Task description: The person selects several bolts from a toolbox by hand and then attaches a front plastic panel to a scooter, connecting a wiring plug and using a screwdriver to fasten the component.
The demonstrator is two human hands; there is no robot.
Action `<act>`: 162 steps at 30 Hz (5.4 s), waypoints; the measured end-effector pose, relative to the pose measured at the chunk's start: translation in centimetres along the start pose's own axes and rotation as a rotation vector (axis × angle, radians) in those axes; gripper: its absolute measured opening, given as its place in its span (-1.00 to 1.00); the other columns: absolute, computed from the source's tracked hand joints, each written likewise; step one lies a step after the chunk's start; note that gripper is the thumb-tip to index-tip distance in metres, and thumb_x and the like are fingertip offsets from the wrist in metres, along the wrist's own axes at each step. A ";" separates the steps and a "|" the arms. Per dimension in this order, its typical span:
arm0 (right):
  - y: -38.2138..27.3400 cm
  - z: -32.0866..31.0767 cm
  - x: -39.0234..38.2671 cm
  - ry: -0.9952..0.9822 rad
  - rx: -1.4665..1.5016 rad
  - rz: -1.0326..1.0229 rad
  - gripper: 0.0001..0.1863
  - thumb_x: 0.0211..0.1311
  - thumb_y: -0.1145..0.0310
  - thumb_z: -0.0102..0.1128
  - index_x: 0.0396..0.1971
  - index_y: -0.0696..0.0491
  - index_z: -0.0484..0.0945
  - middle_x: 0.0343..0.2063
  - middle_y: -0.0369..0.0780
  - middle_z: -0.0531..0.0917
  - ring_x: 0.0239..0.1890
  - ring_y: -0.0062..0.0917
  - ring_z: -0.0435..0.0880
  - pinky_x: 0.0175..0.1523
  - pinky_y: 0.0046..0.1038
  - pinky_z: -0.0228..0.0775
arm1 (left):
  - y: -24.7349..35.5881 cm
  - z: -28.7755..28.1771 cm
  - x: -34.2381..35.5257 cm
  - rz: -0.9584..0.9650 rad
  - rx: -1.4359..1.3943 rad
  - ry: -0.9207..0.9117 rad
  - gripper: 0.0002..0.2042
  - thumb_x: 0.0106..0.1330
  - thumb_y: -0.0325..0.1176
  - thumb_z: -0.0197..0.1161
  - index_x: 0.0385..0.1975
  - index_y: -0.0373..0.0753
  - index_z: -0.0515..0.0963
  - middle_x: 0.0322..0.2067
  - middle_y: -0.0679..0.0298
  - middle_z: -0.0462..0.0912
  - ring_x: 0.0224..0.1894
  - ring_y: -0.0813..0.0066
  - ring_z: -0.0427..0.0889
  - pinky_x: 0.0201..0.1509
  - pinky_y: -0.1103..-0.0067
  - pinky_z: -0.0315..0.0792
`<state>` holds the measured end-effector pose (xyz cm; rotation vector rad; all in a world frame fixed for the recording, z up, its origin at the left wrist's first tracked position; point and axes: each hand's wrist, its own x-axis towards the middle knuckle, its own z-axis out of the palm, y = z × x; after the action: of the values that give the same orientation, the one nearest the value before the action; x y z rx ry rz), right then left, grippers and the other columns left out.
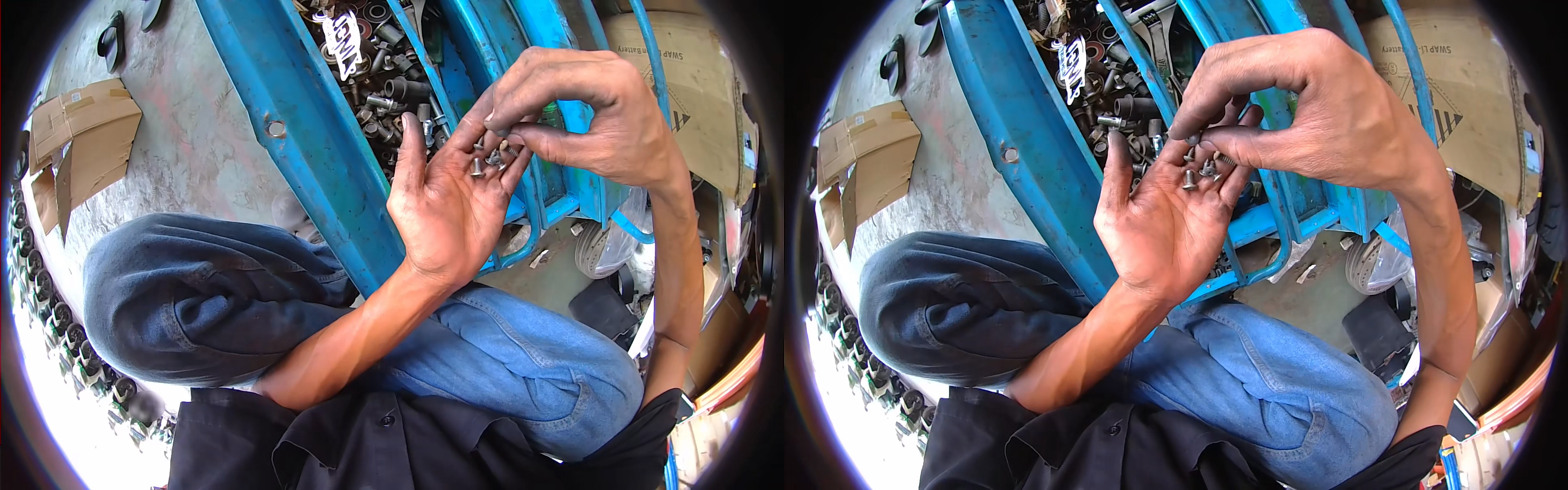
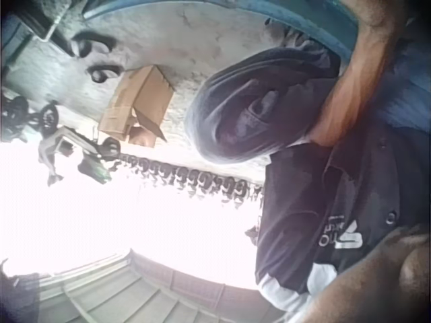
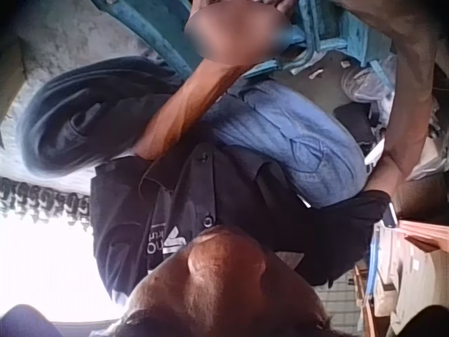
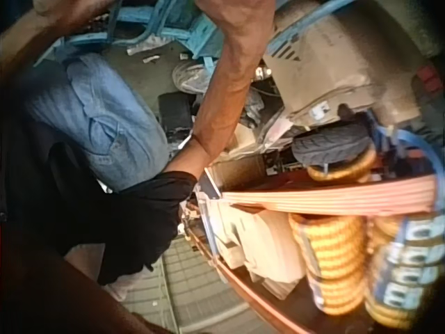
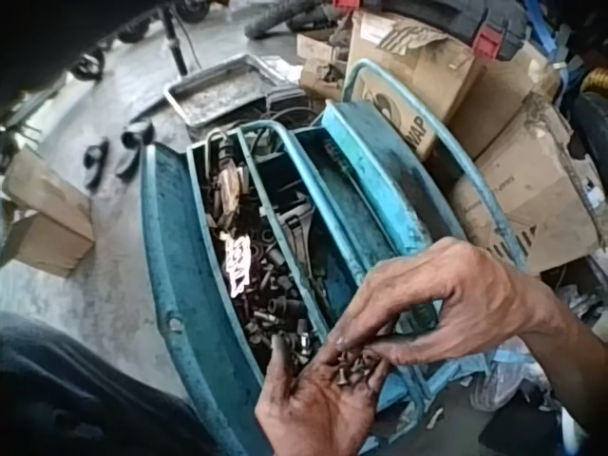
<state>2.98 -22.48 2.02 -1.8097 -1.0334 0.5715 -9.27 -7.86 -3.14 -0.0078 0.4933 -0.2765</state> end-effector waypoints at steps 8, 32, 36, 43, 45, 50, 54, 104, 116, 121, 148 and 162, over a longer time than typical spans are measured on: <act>0.0 0.1 -0.2 0.003 -0.052 -0.022 -0.65 -0.04 0.75 0.34 -0.19 0.16 0.73 -0.24 -0.10 0.73 -0.21 -0.37 0.75 -0.12 -0.42 0.63 | -0.1 -0.4 -0.2 0.002 0.006 -0.038 -0.19 0.50 0.30 -0.28 0.30 -0.43 0.35 0.10 0.15 0.56 0.18 0.37 0.50 0.45 0.41 0.23; -1.2 3.3 0.1 -0.069 -0.257 -0.070 -0.63 -0.18 0.51 0.49 -0.23 0.04 0.76 -0.29 -0.28 0.70 -0.12 -0.36 0.62 0.06 -0.30 0.32 | 0.2 -1.8 -0.5 -0.050 -0.086 -0.079 -0.40 0.56 0.11 -0.26 0.25 -0.29 0.40 0.21 0.09 0.51 0.25 0.16 0.50 0.39 0.22 0.31; -1.0 1.9 0.1 -0.105 -0.160 -0.063 -0.66 -0.22 0.50 0.49 -0.30 0.07 0.73 -0.20 -0.23 0.68 -0.01 -0.30 0.61 0.13 -0.25 0.31 | -0.3 -1.1 -0.3 -0.018 -0.081 -0.086 -0.43 0.59 0.00 -0.27 0.22 -0.40 0.39 0.08 0.08 0.58 0.16 0.22 0.56 0.31 0.27 0.39; -1.1 3.1 -0.4 -0.114 -0.426 -0.077 -0.68 -0.32 0.47 0.54 -0.43 0.10 0.65 0.04 -0.14 0.59 0.21 -0.16 0.48 0.23 -0.17 0.28 | -0.2 -3.0 0.0 -0.077 -0.239 -0.184 -0.56 0.57 -0.17 -0.23 0.22 -0.36 0.36 0.16 0.04 0.54 0.25 0.06 0.49 0.40 0.14 0.31; -1.2 3.3 -0.3 -0.100 -0.463 -0.073 -0.68 -0.33 0.46 0.54 -0.43 0.10 0.66 0.04 -0.14 0.59 0.22 -0.16 0.47 0.24 -0.17 0.28 | -0.3 -2.9 -0.2 -0.077 -0.218 -0.141 -0.56 0.57 -0.18 -0.23 0.22 -0.35 0.36 0.16 0.05 0.54 0.25 0.08 0.49 0.39 0.15 0.31; -0.9 2.1 0.3 -0.192 -0.168 -0.057 -0.74 -0.22 0.56 0.47 -0.42 0.10 0.66 0.01 -0.10 0.60 0.15 -0.19 0.50 0.21 -0.17 0.30 | -1.0 -3.2 -0.5 -0.024 -0.239 -0.088 -0.54 0.55 -0.19 -0.22 0.20 -0.42 0.37 0.14 0.02 0.55 0.18 0.15 0.57 0.39 0.22 0.35; 0.2 1.5 0.8 -0.086 -0.007 0.138 -0.84 -0.05 0.56 0.40 -0.41 0.16 0.63 -0.30 -0.13 0.67 -0.23 -0.30 0.65 -0.08 -0.30 0.46 | -2.3 -2.5 -1.0 -0.132 -0.058 0.060 -0.52 0.55 -0.19 -0.20 0.16 -0.51 0.40 0.21 -0.12 0.50 0.29 0.04 0.49 0.46 0.21 0.29; 4.2 12.1 0.5 -0.153 -0.645 -0.270 -0.95 0.01 0.36 0.25 -0.55 -0.04 0.66 -0.39 -0.36 0.60 -0.07 -0.50 0.56 0.20 -0.28 0.32 | -5.9 -4.9 -4.1 -0.487 0.252 0.132 -0.49 0.54 -0.24 -0.29 0.24 -0.57 0.32 0.19 -0.18 0.49 0.25 -0.13 0.50 0.45 0.19 0.28; 1.7 6.0 0.8 -0.017 -0.255 -0.131 -0.88 0.02 0.47 0.40 -0.49 0.11 0.60 -0.43 -0.26 0.52 -0.25 -0.36 0.50 -0.11 -0.31 0.34 | -6.2 -5.9 -5.4 -0.245 0.152 0.091 -0.46 0.54 -0.14 -0.22 0.17 -0.56 0.40 0.10 -0.18 0.58 0.20 -0.03 0.57 0.40 0.23 0.35; -2.7 1.5 -0.5 -0.347 0.079 0.036 -0.85 -0.08 0.55 0.41 -0.42 0.08 0.70 -0.49 -0.25 0.58 -0.39 -0.36 0.51 -0.24 -0.31 0.29 | -5.0 -5.4 -4.1 -0.017 -0.283 -0.141 -0.53 0.53 -0.21 -0.21 0.10 -0.49 0.47 0.07 -0.06 0.62 0.17 0.09 0.61 0.30 0.30 0.46; 1.9 6.8 1.2 -0.180 -0.679 -0.157 -0.82 0.13 0.38 0.26 -0.27 0.09 0.68 -0.26 -0.23 0.57 -0.07 -0.40 0.54 0.19 -0.20 0.25 | -6.1 -5.5 -4.9 -0.362 0.265 0.137 -0.48 0.52 -0.22 -0.25 0.09 -0.66 0.41 0.04 -0.27 0.58 0.11 -0.08 0.61 0.32 0.19 0.42; 3.3 11.0 0.0 -0.295 -0.783 -0.239 -0.91 -0.04 0.31 0.24 -0.51 -0.11 0.70 -0.29 -0.38 0.51 0.00 -0.53 0.51 0.37 -0.12 0.16 | -6.3 -5.9 -5.1 -0.310 0.222 0.148 -0.50 0.53 -0.21 -0.26 0.12 -0.59 0.39 0.03 -0.22 0.58 0.10 -0.14 0.61 0.33 0.10 0.39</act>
<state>-3.84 -17.72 -5.84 -2.2477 -1.8299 0.3007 -18.00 -12.22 -5.46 0.1539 0.6060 -0.6382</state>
